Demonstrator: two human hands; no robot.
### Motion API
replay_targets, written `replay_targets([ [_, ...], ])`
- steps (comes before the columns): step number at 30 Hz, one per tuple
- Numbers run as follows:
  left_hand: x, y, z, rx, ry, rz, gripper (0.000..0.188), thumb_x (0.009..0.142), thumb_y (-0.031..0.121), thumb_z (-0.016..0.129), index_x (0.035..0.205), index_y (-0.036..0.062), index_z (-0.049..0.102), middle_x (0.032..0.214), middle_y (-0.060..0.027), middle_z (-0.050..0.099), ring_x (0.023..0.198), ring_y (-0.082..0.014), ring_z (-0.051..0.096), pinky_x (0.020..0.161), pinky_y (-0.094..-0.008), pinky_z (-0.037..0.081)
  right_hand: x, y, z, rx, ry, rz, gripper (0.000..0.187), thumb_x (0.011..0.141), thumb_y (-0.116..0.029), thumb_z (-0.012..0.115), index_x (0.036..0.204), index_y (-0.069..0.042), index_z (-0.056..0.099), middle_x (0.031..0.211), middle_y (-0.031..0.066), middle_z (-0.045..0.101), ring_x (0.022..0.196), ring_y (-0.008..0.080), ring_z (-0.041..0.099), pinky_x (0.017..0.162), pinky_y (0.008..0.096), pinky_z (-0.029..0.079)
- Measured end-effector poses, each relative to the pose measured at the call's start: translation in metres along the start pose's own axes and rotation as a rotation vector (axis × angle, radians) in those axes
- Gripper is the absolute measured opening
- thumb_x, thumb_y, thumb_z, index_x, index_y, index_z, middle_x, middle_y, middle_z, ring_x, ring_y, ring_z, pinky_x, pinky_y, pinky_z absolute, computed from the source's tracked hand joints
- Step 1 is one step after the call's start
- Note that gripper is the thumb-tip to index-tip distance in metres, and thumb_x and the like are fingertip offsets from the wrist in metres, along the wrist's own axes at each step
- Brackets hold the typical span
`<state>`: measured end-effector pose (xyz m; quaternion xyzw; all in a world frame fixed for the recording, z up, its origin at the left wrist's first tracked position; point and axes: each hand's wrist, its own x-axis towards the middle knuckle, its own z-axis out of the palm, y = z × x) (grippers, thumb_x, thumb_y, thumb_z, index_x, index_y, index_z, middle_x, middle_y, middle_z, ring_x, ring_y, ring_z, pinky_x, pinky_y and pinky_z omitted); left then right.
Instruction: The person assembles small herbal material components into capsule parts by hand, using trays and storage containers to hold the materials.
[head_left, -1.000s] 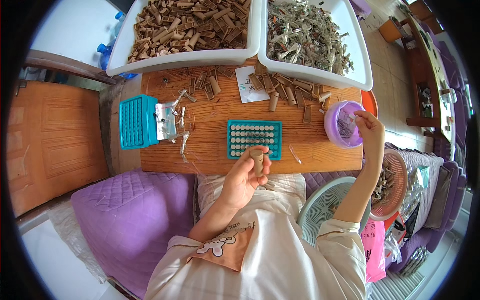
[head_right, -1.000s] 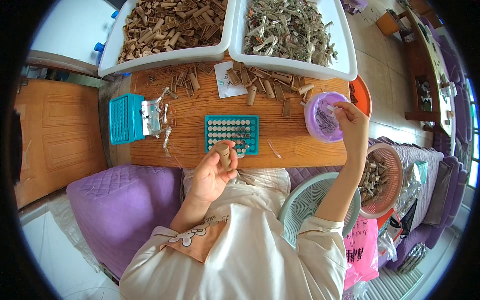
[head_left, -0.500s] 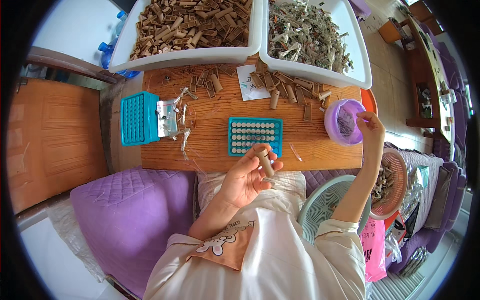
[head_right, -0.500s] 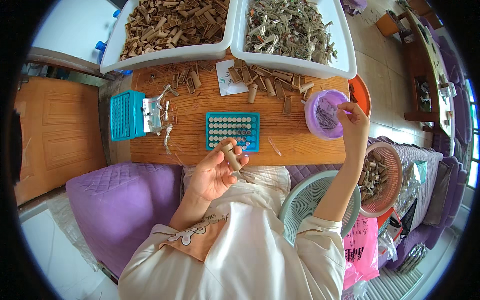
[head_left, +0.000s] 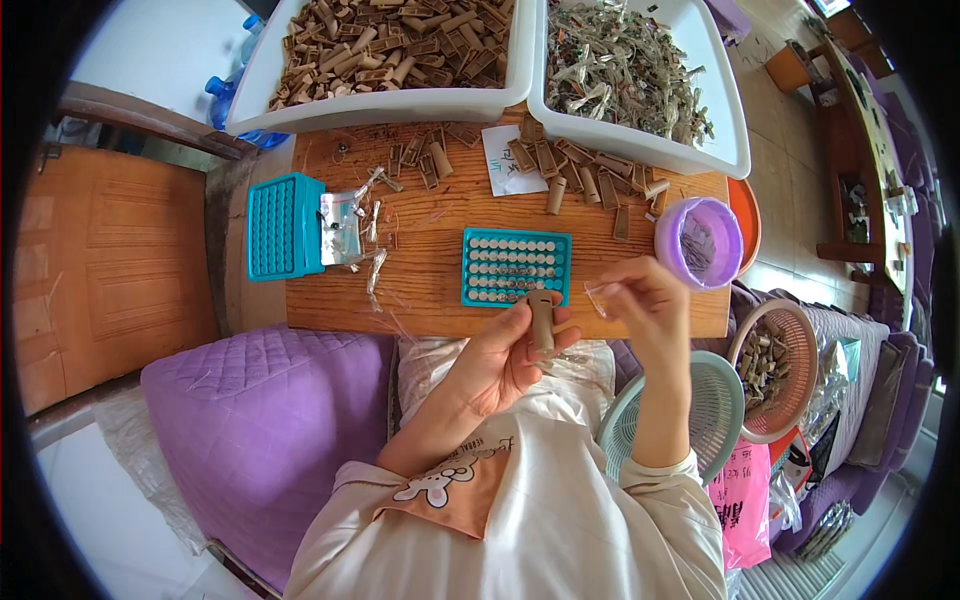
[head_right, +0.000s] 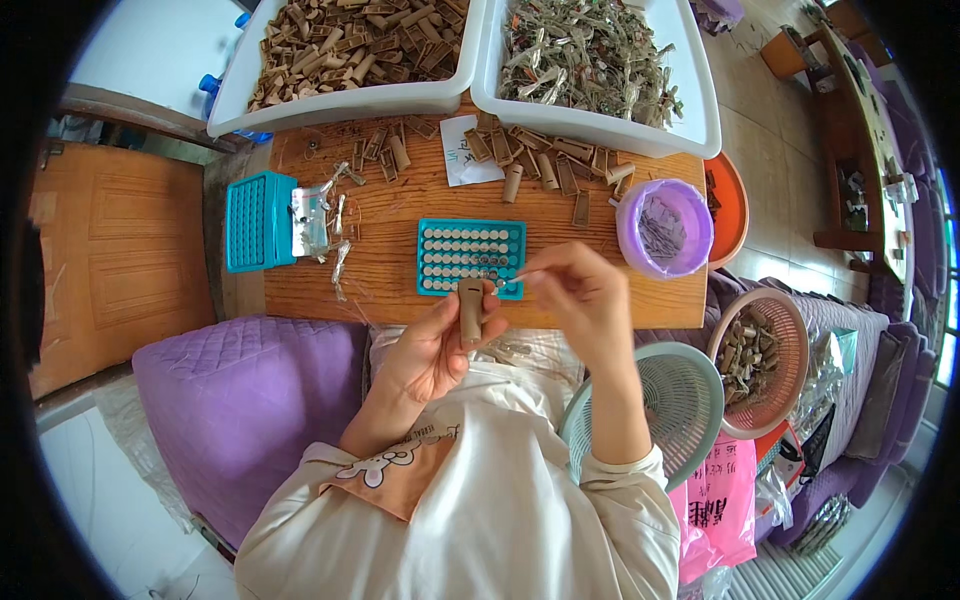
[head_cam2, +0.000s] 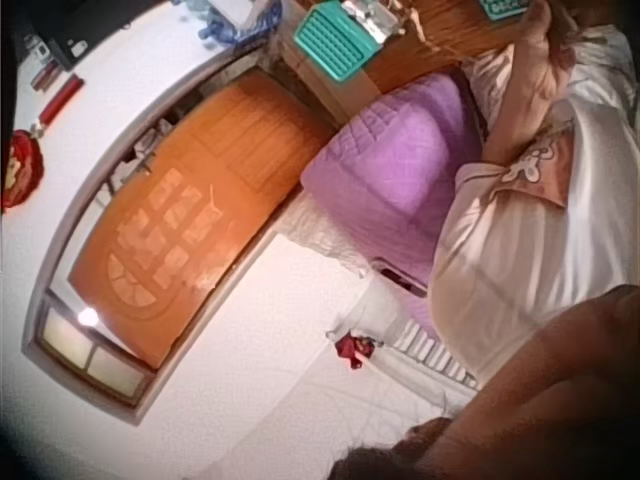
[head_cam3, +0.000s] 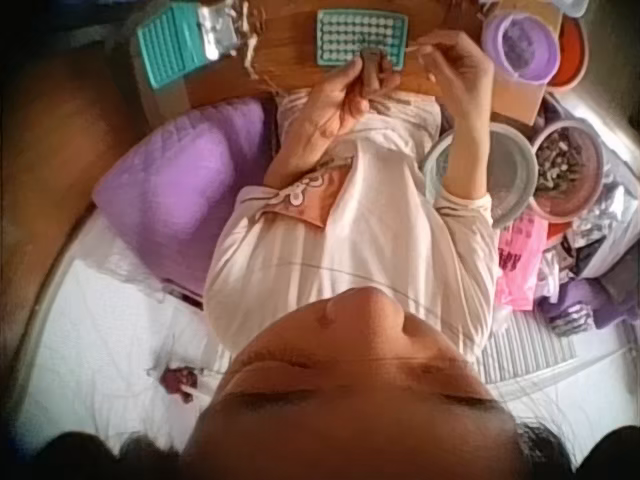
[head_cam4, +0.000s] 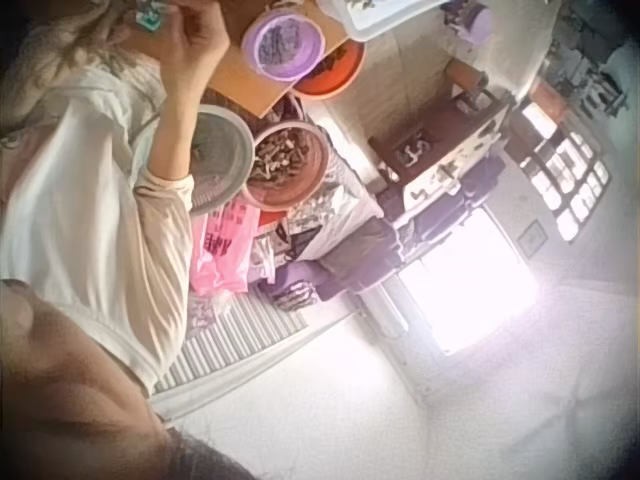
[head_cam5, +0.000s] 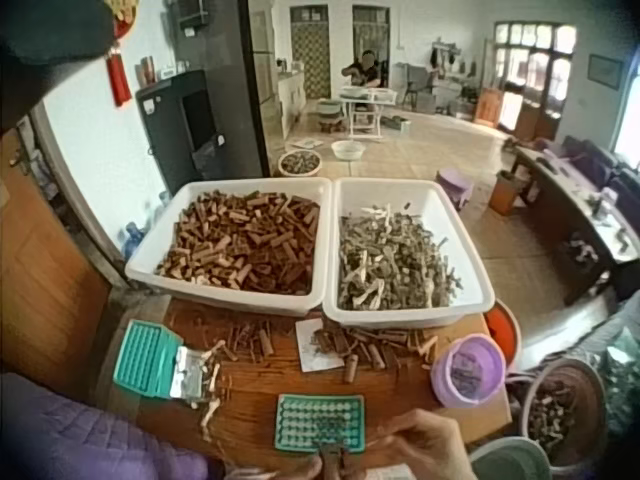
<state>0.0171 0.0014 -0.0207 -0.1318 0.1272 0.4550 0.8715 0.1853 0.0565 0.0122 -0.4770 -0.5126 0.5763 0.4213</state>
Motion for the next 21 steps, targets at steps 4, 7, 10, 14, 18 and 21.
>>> replay_targets([
  [4,-0.002,-0.002,0.002,0.154,-0.020,0.026,0.037,0.085,0.026,0.045,0.112,0.0031,0.038,0.100,-0.0138,0.053,0.096,-0.0219,0.054,0.051,-0.0222,0.055,0.000,-0.002,0.023,-0.255,-0.105,-0.213,0.011,0.068,0.007,0.055,0.078,0.002,0.055,0.102,0.0146,0.052,0.077,0.0178,0.057,0.065,0.0262,0.047],
  [7,-0.005,-0.005,0.005,0.251,-0.022,0.087,0.036,0.085,0.025,0.044,0.112,0.0027,0.038,0.096,-0.0114,0.054,0.094,-0.0217,0.055,0.052,-0.0205,0.055,-0.001,-0.014,0.025,-0.329,-0.140,-0.235,0.008,0.069,0.007,0.055,0.075,0.003,0.053,0.096,0.0152,0.055,0.078,0.0227,0.059,0.064,0.0297,0.049],
  [10,-0.006,-0.007,0.015,0.330,0.044,0.098,0.035,0.086,0.025,0.043,0.110,0.0004,0.038,0.079,-0.0050,0.051,0.088,-0.0206,0.058,0.051,-0.0184,0.054,-0.005,-0.016,0.025,-0.373,-0.153,-0.249,0.006,0.069,0.006,0.054,0.074,0.003,0.051,0.089,0.0145,0.057,0.073,0.0248,0.060,0.060,0.0299,0.049],
  [14,-0.007,-0.012,0.001,0.497,0.006,0.130,0.044,0.085,0.026,0.044,0.115,-0.0039,0.032,0.094,-0.0107,0.052,0.085,-0.0219,0.059,0.039,-0.0115,0.047,-0.009,-0.016,0.025,-0.507,-0.208,-0.259,0.005,0.070,0.005,0.051,0.073,0.001,0.049,0.083,0.0122,0.058,0.069,0.0235,0.059,0.057,0.0289,0.049],
  [18,-0.007,-0.019,0.015,0.466,0.068,0.140,0.038,0.086,0.028,0.043,0.107,-0.0029,0.038,0.080,-0.0057,0.053,0.081,-0.0190,0.060,0.038,-0.0116,0.046,-0.017,-0.013,0.021,-0.499,-0.160,-0.296,0.007,0.070,0.005,0.053,0.073,0.000,0.049,0.081,0.0115,0.058,0.065,0.0225,0.058,0.054,0.0286,0.048],
  [21,-0.004,-0.022,0.014,0.415,0.079,0.093,0.039,0.084,0.030,0.044,0.105,-0.0020,0.039,0.076,-0.0042,0.053,0.077,-0.0165,0.061,0.039,-0.0114,0.046,-0.022,-0.013,0.019,-0.515,-0.093,-0.298,0.008,0.071,0.004,0.054,0.073,-0.001,0.048,0.081,0.0122,0.059,0.064,0.0236,0.058,0.055,0.0291,0.048],
])
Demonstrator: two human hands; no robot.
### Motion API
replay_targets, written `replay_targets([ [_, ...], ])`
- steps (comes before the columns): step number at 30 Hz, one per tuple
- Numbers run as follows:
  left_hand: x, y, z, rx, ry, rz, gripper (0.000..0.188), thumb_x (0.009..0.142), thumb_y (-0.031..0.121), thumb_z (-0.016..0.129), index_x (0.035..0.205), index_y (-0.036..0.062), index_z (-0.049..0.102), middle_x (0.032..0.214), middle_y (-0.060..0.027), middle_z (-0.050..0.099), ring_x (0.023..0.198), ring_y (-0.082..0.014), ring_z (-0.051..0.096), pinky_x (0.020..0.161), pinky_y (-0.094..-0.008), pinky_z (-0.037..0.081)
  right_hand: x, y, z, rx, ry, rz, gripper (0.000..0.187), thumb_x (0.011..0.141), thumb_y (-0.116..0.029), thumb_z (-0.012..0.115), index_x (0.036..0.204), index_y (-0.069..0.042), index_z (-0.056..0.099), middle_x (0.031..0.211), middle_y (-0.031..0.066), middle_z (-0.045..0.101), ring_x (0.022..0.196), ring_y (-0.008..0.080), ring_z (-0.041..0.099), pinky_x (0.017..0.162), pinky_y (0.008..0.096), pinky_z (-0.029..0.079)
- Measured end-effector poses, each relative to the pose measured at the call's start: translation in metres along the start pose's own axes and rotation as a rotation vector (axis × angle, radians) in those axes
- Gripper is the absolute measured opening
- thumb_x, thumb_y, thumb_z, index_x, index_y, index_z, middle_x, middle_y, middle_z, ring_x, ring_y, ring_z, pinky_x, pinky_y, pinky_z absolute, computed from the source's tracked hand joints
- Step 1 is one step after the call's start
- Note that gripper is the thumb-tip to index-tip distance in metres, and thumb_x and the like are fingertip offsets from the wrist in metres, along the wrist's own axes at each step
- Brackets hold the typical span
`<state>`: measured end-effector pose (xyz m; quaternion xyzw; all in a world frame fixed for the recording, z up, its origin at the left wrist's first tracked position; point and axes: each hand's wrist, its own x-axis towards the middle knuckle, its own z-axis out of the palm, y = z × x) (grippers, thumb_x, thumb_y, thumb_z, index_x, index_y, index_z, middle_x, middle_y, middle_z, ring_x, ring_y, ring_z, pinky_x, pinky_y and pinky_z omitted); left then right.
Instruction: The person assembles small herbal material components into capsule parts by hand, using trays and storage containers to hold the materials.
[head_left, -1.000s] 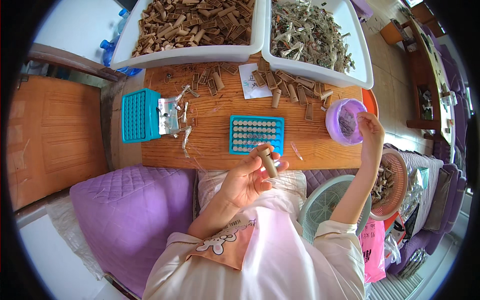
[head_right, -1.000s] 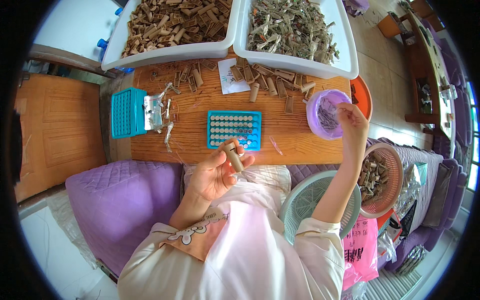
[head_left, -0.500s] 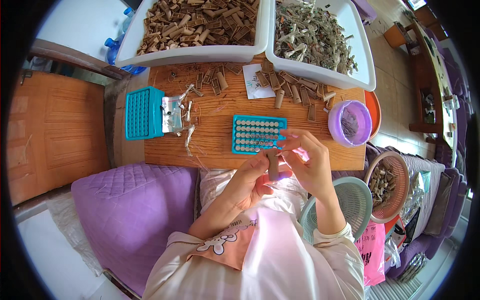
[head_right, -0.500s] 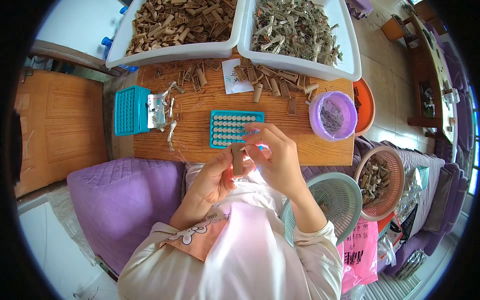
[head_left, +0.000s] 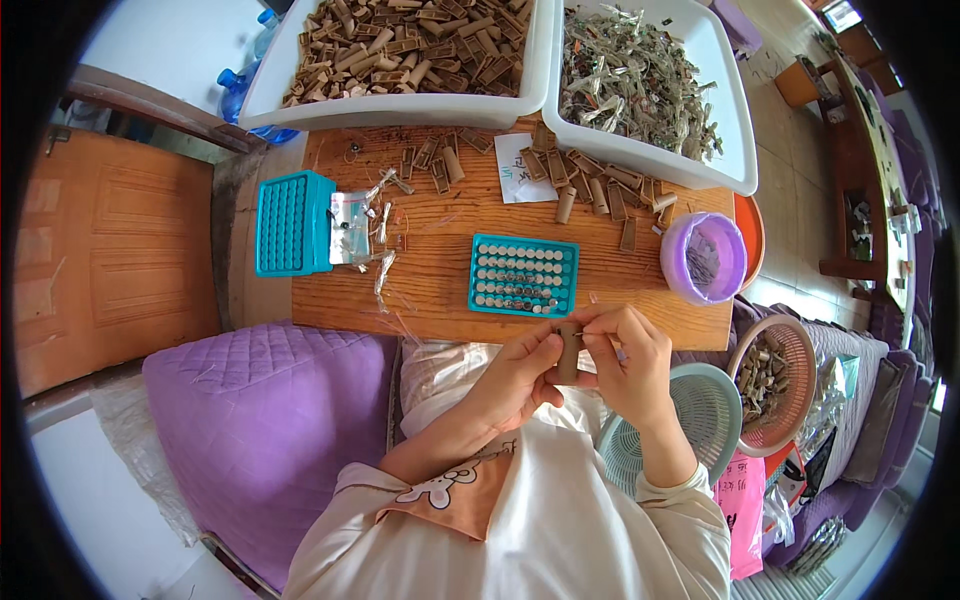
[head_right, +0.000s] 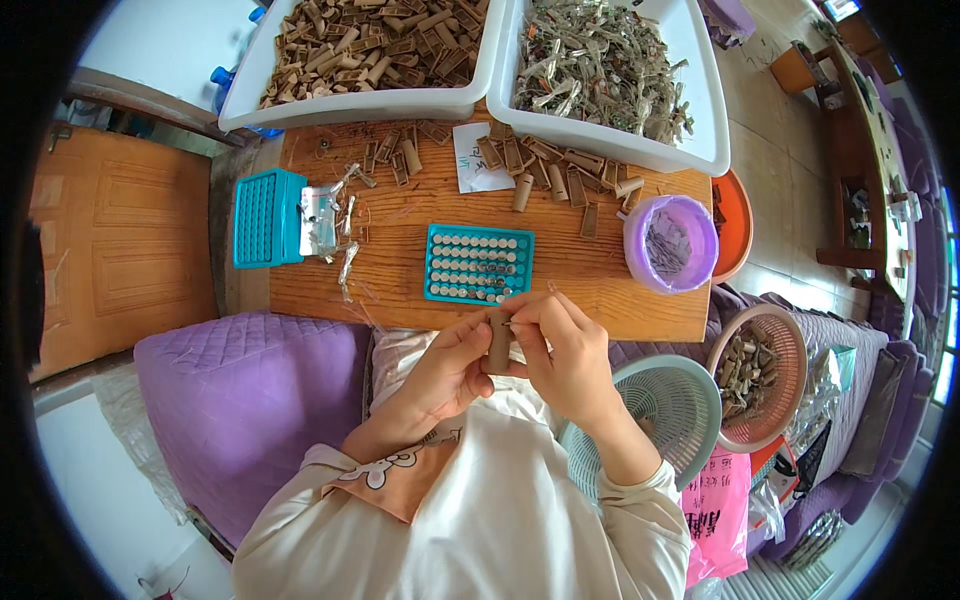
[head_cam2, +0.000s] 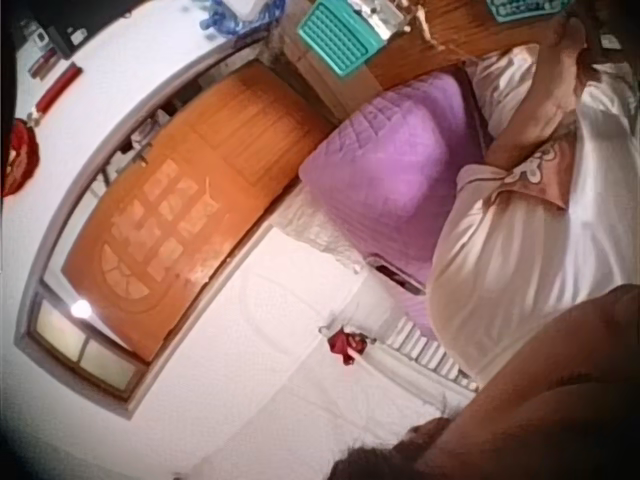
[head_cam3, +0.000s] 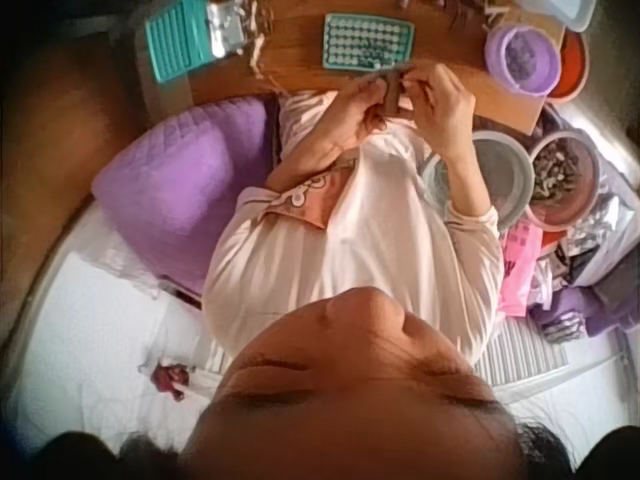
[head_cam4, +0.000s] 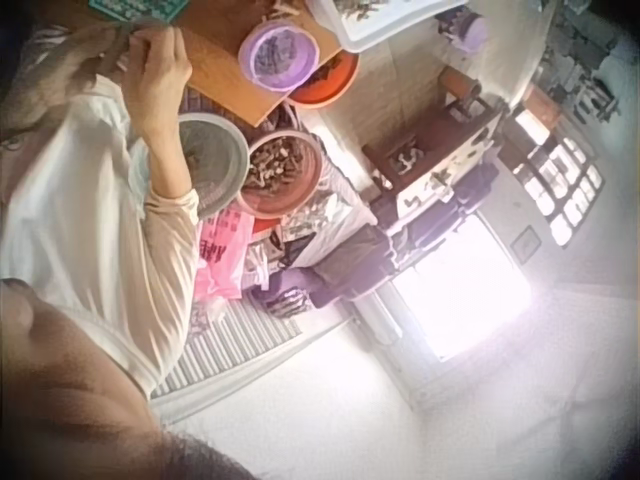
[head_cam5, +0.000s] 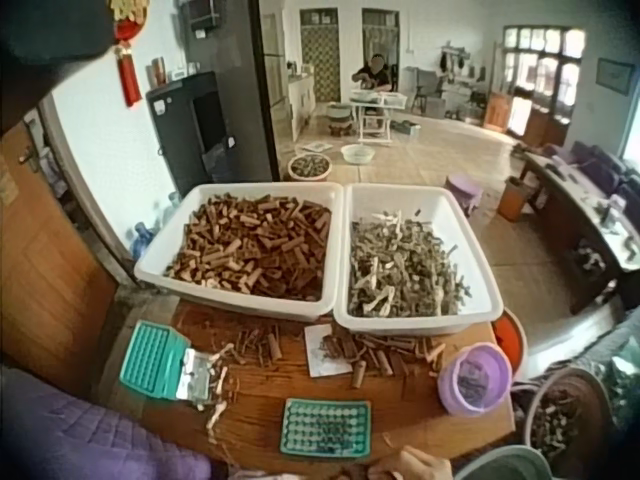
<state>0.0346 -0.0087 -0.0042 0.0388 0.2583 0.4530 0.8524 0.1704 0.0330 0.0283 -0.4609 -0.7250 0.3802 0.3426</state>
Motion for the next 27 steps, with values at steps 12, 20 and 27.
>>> replay_targets([
  [12,0.006,-0.002,-0.007,0.179,0.019,-0.059,0.034,0.088,0.024,0.037,0.112,0.0008,0.037,0.083,-0.0028,0.053,0.073,-0.0137,0.061,0.034,-0.0142,0.040,-0.003,0.014,-0.010,0.111,-0.135,0.085,0.010,0.071,0.006,0.053,0.076,-0.001,0.047,0.084,0.0138,0.058,0.071,0.0267,0.058,0.061,0.0310,0.047],
  [20,0.009,-0.002,-0.012,0.095,-0.113,-0.064,0.041,0.088,0.026,0.038,0.120,0.0016,0.031,0.087,-0.0037,0.053,0.076,-0.0162,0.061,0.036,-0.0156,0.042,-0.004,0.010,-0.009,0.037,-0.066,0.030,0.012,0.072,0.008,0.050,0.080,-0.001,0.046,0.084,0.0129,0.056,0.071,0.0279,0.056,0.061,0.0310,0.046],
  [27,0.005,0.004,-0.007,0.193,-0.150,-0.025,0.051,0.085,0.036,0.043,0.121,0.0032,0.031,0.100,-0.0075,0.051,0.077,-0.0166,0.060,0.039,-0.0159,0.044,-0.007,-0.005,-0.010,-0.008,0.018,-0.005,0.009,0.076,0.007,0.048,0.080,-0.001,0.043,0.083,0.0128,0.055,0.071,0.0275,0.056,0.059,0.0307,0.046],
])
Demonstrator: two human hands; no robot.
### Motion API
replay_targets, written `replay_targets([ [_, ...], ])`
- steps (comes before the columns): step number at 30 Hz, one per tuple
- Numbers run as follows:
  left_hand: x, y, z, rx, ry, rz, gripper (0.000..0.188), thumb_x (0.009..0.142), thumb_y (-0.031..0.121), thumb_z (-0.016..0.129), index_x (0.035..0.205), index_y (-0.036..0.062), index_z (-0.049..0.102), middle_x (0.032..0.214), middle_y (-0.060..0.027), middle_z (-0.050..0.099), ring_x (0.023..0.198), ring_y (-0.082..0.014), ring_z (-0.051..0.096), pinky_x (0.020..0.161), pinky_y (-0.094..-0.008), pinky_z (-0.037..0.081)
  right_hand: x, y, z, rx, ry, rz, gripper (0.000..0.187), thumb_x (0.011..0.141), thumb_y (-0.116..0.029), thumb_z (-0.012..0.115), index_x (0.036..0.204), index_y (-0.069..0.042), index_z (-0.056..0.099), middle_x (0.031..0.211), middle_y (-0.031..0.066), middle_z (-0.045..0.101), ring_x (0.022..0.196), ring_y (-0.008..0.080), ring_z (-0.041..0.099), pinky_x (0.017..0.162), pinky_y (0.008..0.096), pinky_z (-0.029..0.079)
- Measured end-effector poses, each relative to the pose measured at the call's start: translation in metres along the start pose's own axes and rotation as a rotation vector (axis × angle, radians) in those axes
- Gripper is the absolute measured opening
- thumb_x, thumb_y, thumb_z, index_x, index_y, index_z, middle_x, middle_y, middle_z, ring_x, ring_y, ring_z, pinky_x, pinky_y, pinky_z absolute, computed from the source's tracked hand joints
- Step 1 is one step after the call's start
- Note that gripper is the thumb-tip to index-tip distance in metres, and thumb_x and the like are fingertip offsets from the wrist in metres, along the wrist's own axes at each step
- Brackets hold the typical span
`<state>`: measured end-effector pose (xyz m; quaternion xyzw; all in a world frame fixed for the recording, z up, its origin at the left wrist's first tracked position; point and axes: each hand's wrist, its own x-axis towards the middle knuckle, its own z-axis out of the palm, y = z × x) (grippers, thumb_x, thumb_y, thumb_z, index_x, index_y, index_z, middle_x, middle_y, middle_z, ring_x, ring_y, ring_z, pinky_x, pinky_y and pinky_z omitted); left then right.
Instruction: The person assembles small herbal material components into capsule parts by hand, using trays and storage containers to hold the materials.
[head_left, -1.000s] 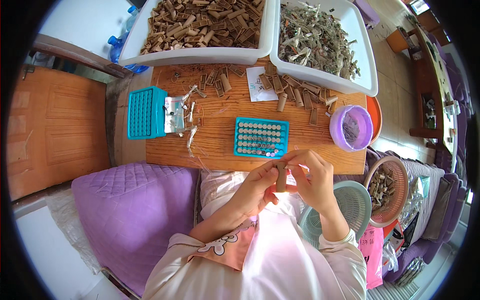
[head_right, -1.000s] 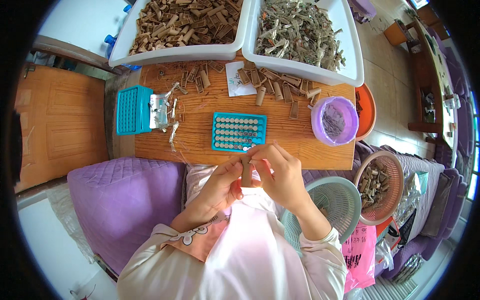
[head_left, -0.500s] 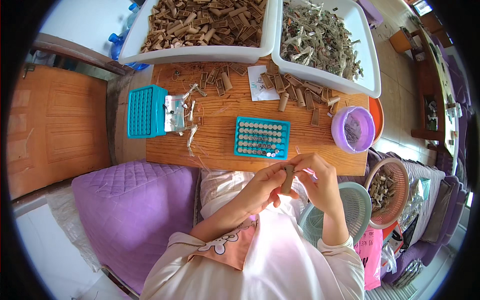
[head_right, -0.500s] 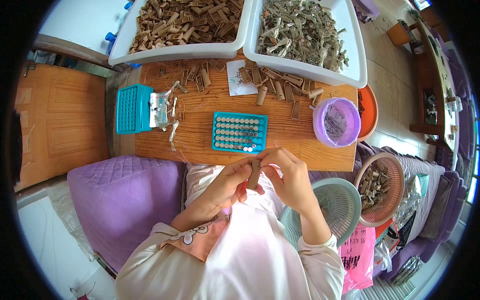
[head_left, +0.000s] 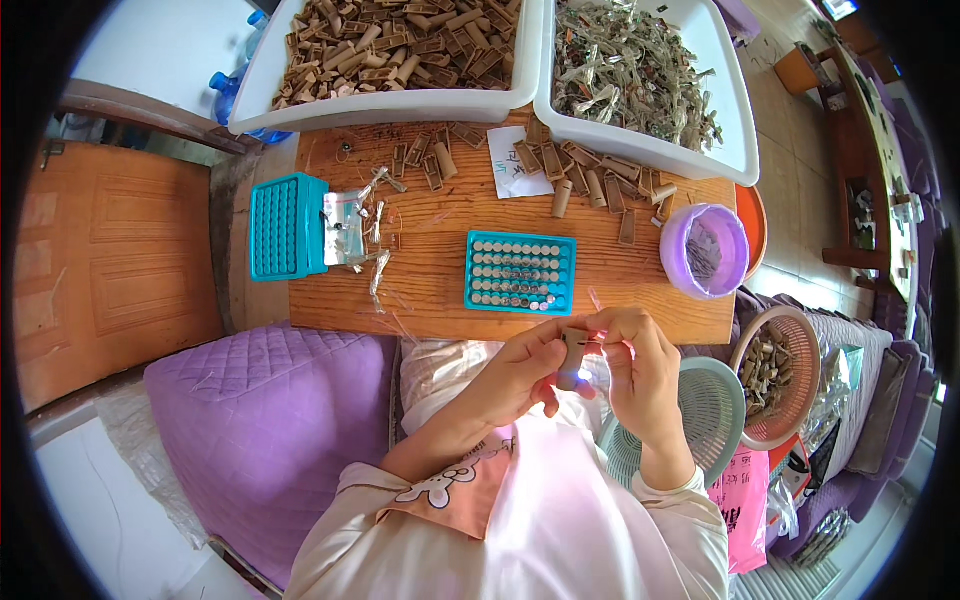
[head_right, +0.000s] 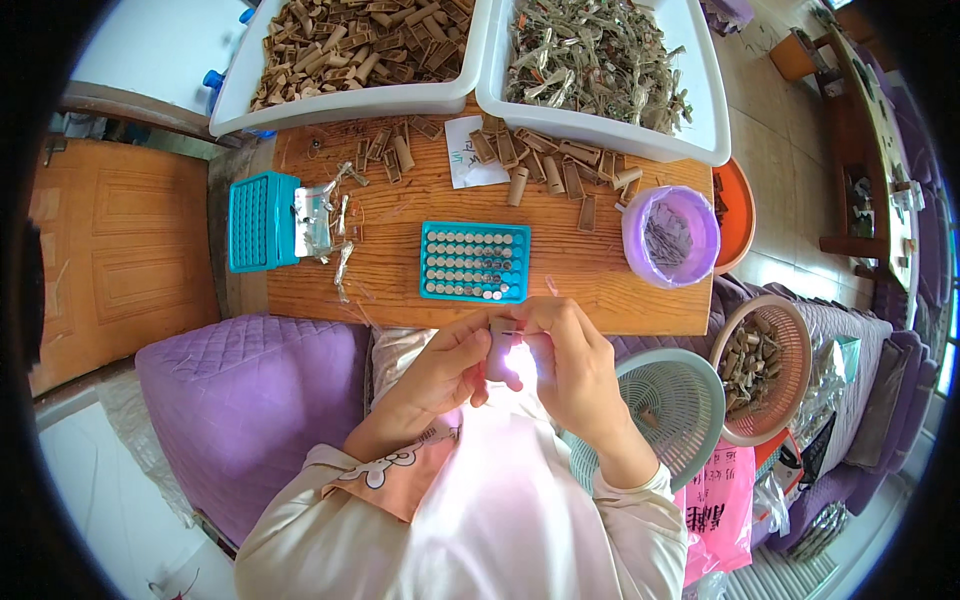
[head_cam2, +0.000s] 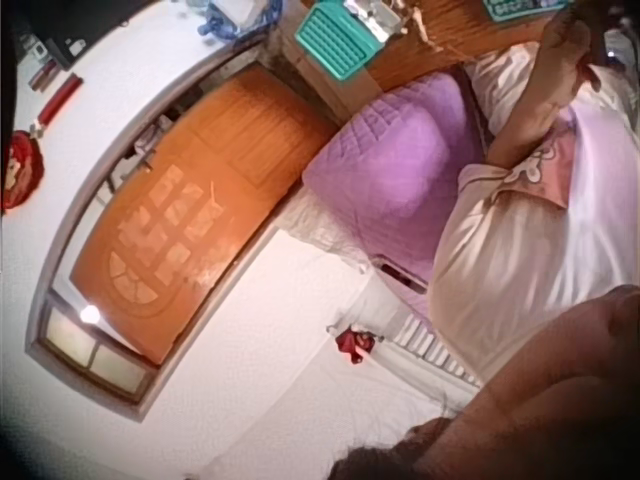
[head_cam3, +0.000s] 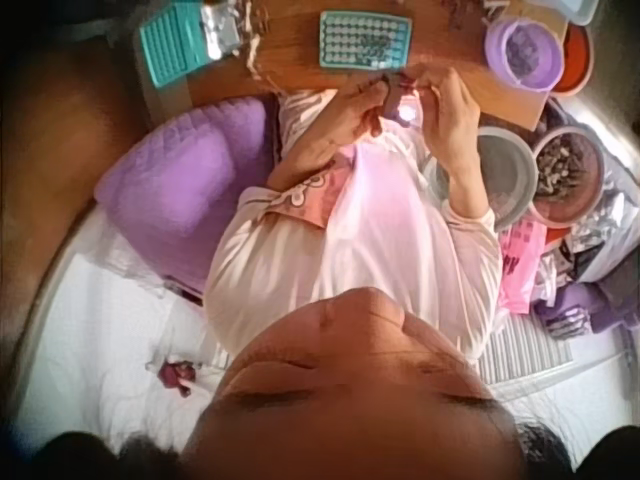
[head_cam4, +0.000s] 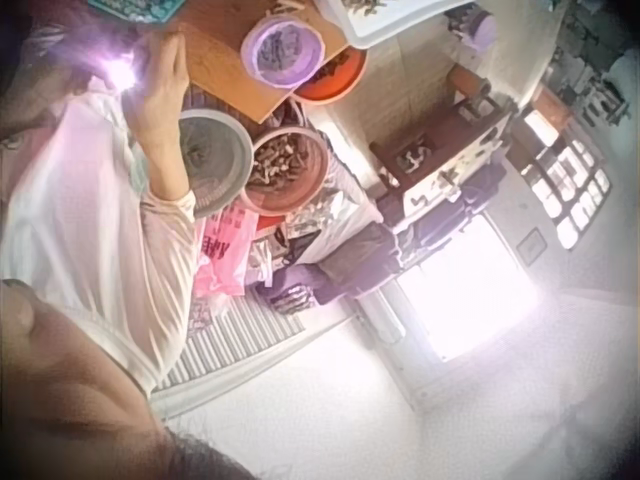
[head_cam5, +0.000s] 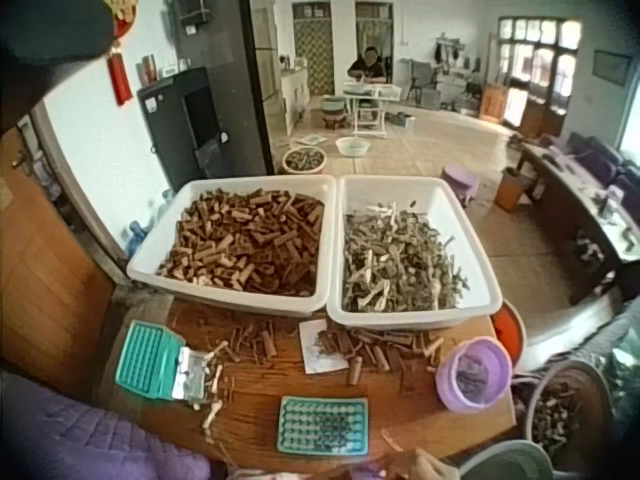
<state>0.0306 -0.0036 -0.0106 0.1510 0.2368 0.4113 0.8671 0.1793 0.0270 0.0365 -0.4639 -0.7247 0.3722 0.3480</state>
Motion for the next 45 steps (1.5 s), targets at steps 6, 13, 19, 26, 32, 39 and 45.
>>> replay_targets([
  [6,-0.007,0.007,0.002,0.073,-0.025,-0.011,0.051,0.084,0.038,0.043,0.120,0.0033,0.033,0.091,-0.0059,0.052,0.075,-0.0158,0.060,0.040,-0.0155,0.044,0.003,-0.016,-0.007,-0.020,-0.062,-0.054,0.009,0.075,0.007,0.048,0.079,0.001,0.043,0.084,0.0123,0.054,0.071,0.0263,0.056,0.058,0.0304,0.046],
  [13,-0.012,0.009,0.004,0.156,0.023,-0.008,0.051,0.084,0.042,0.042,0.118,0.0048,0.035,0.080,-0.0031,0.050,0.077,-0.0150,0.059,0.041,-0.0165,0.043,0.001,-0.019,-0.004,-0.032,-0.114,-0.032,0.010,0.073,0.008,0.049,0.078,0.001,0.044,0.087,0.0123,0.053,0.075,0.0283,0.055,0.060,0.0313,0.046],
  [19,-0.015,0.014,0.012,0.191,0.020,-0.021,0.051,0.083,0.043,0.042,0.117,0.0046,0.035,0.074,-0.0007,0.050,0.078,-0.0159,0.060,0.042,-0.0172,0.043,-0.003,-0.019,-0.004,-0.027,-0.075,-0.073,0.012,0.072,0.010,0.047,0.080,0.001,0.044,0.088,0.0124,0.054,0.077,0.0273,0.056,0.062,0.0319,0.046],
  [26,-0.014,0.006,0.003,0.185,-0.023,0.013,0.044,0.087,0.035,0.039,0.119,0.0049,0.033,0.084,-0.0037,0.052,0.077,-0.0144,0.059,0.043,-0.0168,0.044,-0.006,-0.012,0.003,-0.096,-0.083,-0.069,0.012,0.072,0.007,0.051,0.081,0.000,0.046,0.091,0.0122,0.053,0.075,0.0274,0.055,0.058,0.0320,0.046],
  [32,-0.010,0.003,0.003,0.267,0.143,0.052,0.036,0.090,0.026,0.034,0.118,0.0036,0.034,0.088,-0.0042,0.053,0.073,-0.0104,0.058,0.042,-0.0155,0.043,-0.006,0.003,0.016,-0.072,-0.020,-0.076,0.011,0.073,0.006,0.051,0.081,0.000,0.046,0.090,0.0124,0.053,0.072,0.0280,0.055,0.054,0.0323,0.046],
  [39,-0.005,-0.003,0.001,0.312,0.237,0.033,0.040,0.088,0.028,0.038,0.118,0.0014,0.034,0.088,-0.0054,0.052,0.069,-0.0125,0.058,0.037,-0.0160,0.041,-0.005,0.018,0.020,-0.042,-0.055,-0.014,0.009,0.073,0.003,0.053,0.080,0.000,0.047,0.086,0.0121,0.054,0.070,0.0287,0.055,0.056,0.0330,0.046],
  [45,-0.001,0.001,0.000,0.288,-0.040,-0.033,0.031,0.089,0.019,0.036,0.116,0.0032,0.034,0.095,-0.0060,0.051,0.073,-0.0108,0.057,0.042,-0.0170,0.043,0.009,0.021,-0.004,0.205,-0.173,-0.213,0.013,0.074,-0.006,0.056,0.085,-0.001,0.050,0.083,0.0105,0.055,0.065,0.0288,0.053,0.058,0.0345,0.044],
])
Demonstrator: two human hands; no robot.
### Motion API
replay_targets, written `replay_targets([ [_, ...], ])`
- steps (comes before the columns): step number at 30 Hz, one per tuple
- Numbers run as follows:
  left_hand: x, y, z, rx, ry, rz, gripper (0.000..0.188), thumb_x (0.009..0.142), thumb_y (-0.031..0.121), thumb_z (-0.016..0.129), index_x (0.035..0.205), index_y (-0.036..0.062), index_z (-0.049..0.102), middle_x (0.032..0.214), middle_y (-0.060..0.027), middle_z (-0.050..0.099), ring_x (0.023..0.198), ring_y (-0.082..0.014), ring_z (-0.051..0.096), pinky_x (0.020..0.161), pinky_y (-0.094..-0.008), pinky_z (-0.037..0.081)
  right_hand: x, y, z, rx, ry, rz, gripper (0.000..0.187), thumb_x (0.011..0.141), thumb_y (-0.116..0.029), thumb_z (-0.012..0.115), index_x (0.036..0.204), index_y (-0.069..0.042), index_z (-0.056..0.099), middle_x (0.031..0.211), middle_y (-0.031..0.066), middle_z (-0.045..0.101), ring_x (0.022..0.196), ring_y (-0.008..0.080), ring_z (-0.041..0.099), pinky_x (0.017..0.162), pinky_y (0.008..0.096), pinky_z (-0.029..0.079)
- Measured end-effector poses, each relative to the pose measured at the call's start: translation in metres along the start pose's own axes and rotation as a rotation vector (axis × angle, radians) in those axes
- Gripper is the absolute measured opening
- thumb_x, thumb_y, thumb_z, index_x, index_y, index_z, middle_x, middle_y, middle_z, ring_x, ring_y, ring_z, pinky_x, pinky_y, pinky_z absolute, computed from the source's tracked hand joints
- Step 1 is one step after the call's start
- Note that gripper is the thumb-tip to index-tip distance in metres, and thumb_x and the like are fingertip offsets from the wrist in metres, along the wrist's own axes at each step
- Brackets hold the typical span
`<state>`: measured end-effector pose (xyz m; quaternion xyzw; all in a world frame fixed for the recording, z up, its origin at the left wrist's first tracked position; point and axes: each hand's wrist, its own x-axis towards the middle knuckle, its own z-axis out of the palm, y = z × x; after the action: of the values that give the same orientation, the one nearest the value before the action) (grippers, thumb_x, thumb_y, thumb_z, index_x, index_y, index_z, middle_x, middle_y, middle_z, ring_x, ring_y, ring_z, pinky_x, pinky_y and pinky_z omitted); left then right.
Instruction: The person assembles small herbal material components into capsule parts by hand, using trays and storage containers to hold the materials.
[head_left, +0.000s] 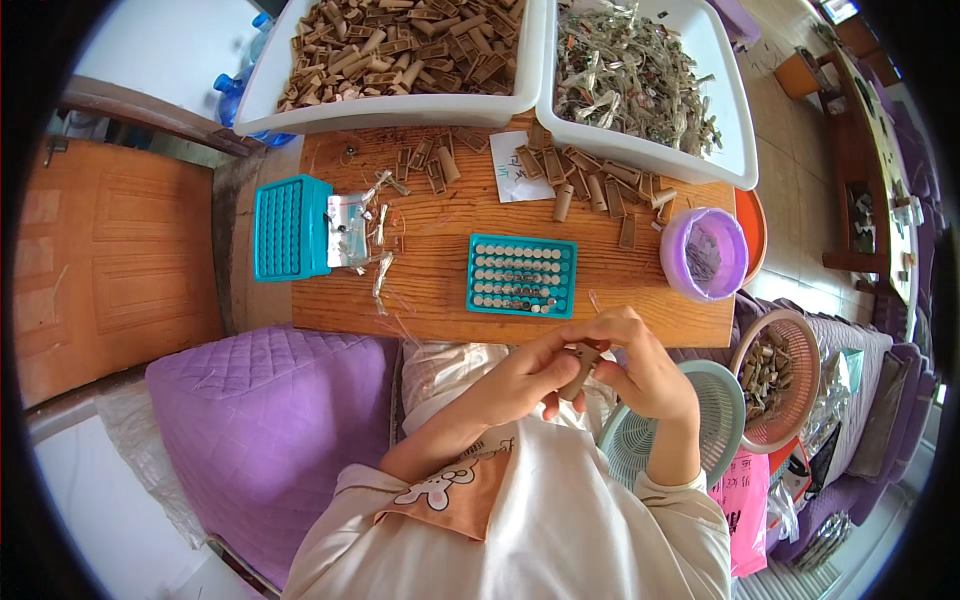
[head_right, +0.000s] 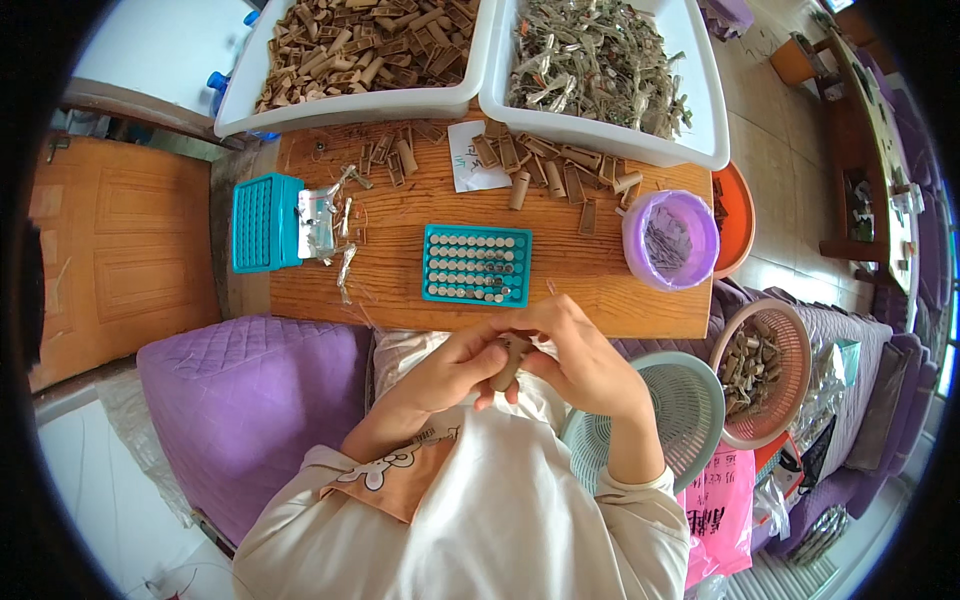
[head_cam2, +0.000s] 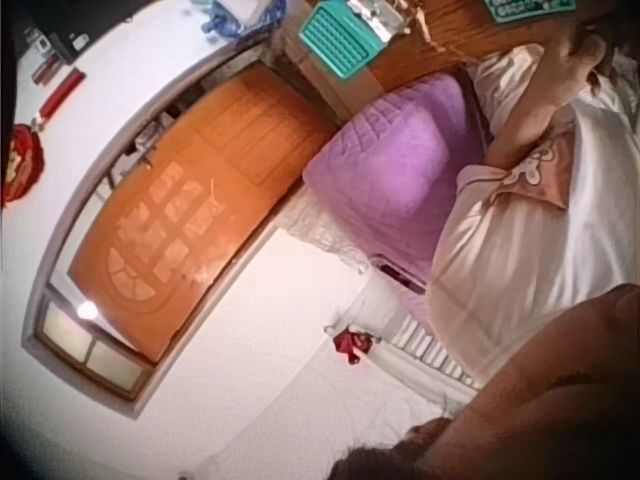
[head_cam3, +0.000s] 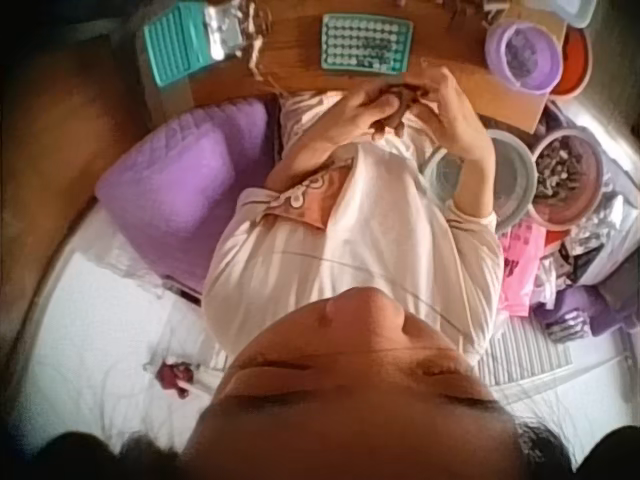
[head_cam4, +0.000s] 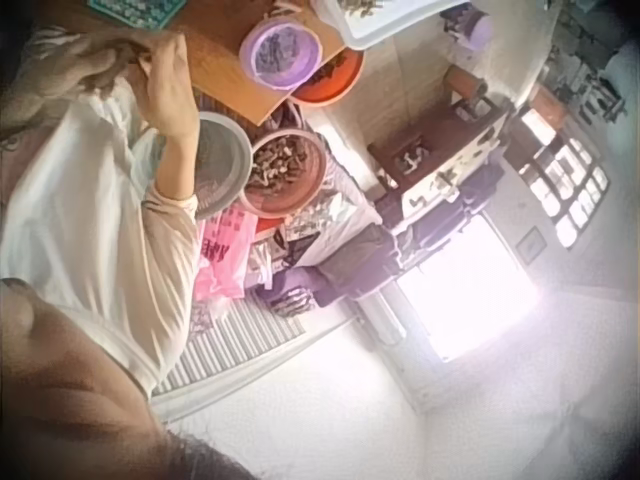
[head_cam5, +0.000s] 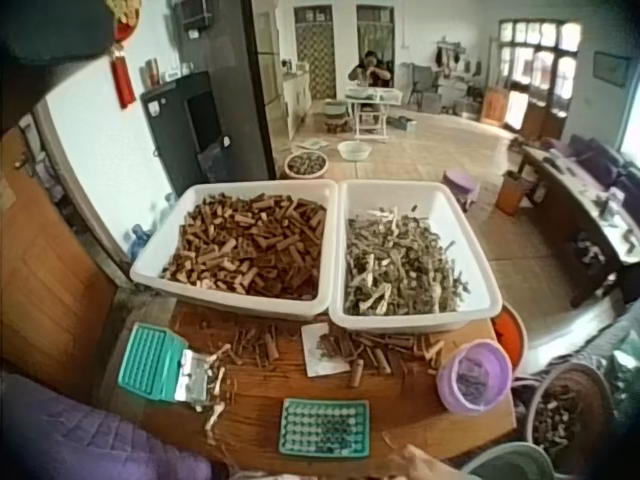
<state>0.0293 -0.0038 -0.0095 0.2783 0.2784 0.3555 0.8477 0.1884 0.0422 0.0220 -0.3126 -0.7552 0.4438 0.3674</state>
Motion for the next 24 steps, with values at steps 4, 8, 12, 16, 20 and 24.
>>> replay_targets([
  [4,0.007,0.018,0.004,0.049,0.014,0.130,0.039,0.087,0.020,0.041,0.120,0.0047,0.028,0.102,-0.0108,0.053,0.079,-0.0144,0.058,0.044,-0.0203,0.048,-0.028,0.004,-0.035,0.038,0.046,0.092,0.026,0.076,-0.022,0.057,0.085,0.001,0.050,0.083,0.0091,0.055,0.062,0.0241,0.052,0.058,0.0315,0.043],
  [8,0.029,0.049,-0.048,0.680,0.567,0.452,0.024,0.084,0.011,0.045,0.107,0.0058,0.046,0.095,-0.0087,0.057,0.076,-0.0157,0.059,0.049,-0.0225,0.047,-0.087,-0.019,-0.096,0.078,0.194,0.394,0.026,0.073,-0.021,0.060,0.084,0.001,0.051,0.078,0.0096,0.055,0.063,0.0203,0.053,0.059,0.0296,0.043],
  [12,0.042,0.077,-0.131,1.729,0.934,0.521,0.028,0.075,0.005,0.054,0.103,0.0086,0.052,0.104,-0.0091,0.053,0.092,-0.0266,0.051,0.080,-0.0344,0.043,-0.119,-0.002,-0.109,-0.316,-0.280,0.829,0.024,0.067,-0.010,0.060,0.087,0.001,0.053,0.073,0.0115,0.058,0.065,0.0207,0.057,0.059,0.0283,0.044],
  [16,0.058,0.083,-0.150,1.912,0.880,0.455,0.030,0.072,0.004,0.056,0.101,0.0073,0.055,0.107,-0.0103,0.051,0.093,-0.0281,0.050,0.080,-0.0364,0.042,-0.127,0.021,-0.095,-0.415,-0.319,0.950,0.027,0.065,-0.008,0.060,0.089,0.001,0.054,0.072,0.0106,0.060,0.062,0.0213,0.059,0.058,0.0283,0.045],
  [20,0.066,0.080,-0.158,1.918,0.896,0.382,0.029,0.069,0.001,0.058,0.097,0.0063,0.056,0.104,-0.0118,0.052,0.091,-0.0294,0.051,0.079,-0.0359,0.042,-0.062,0.005,-0.094,-0.424,-0.161,0.684,0.023,0.067,-0.003,0.058,0.089,0.000,0.054,0.068,0.0075,0.058,0.061,0.0166,0.057,0.057,0.0255,0.044],
  [24,0.069,0.078,-0.161,1.957,0.968,0.415,0.021,0.069,0.001,0.058,0.090,0.0027,0.057,0.093,-0.0126,0.054,0.083,-0.0287,0.052,0.075,-0.0359,0.043,0.039,0.024,-0.096,-0.533,0.233,0.348,0.017,0.072,-0.003,0.054,0.088,-0.001,0.055,0.066,0.0069,0.056,0.060,0.0130,0.053,0.057,0.0246,0.042],
])
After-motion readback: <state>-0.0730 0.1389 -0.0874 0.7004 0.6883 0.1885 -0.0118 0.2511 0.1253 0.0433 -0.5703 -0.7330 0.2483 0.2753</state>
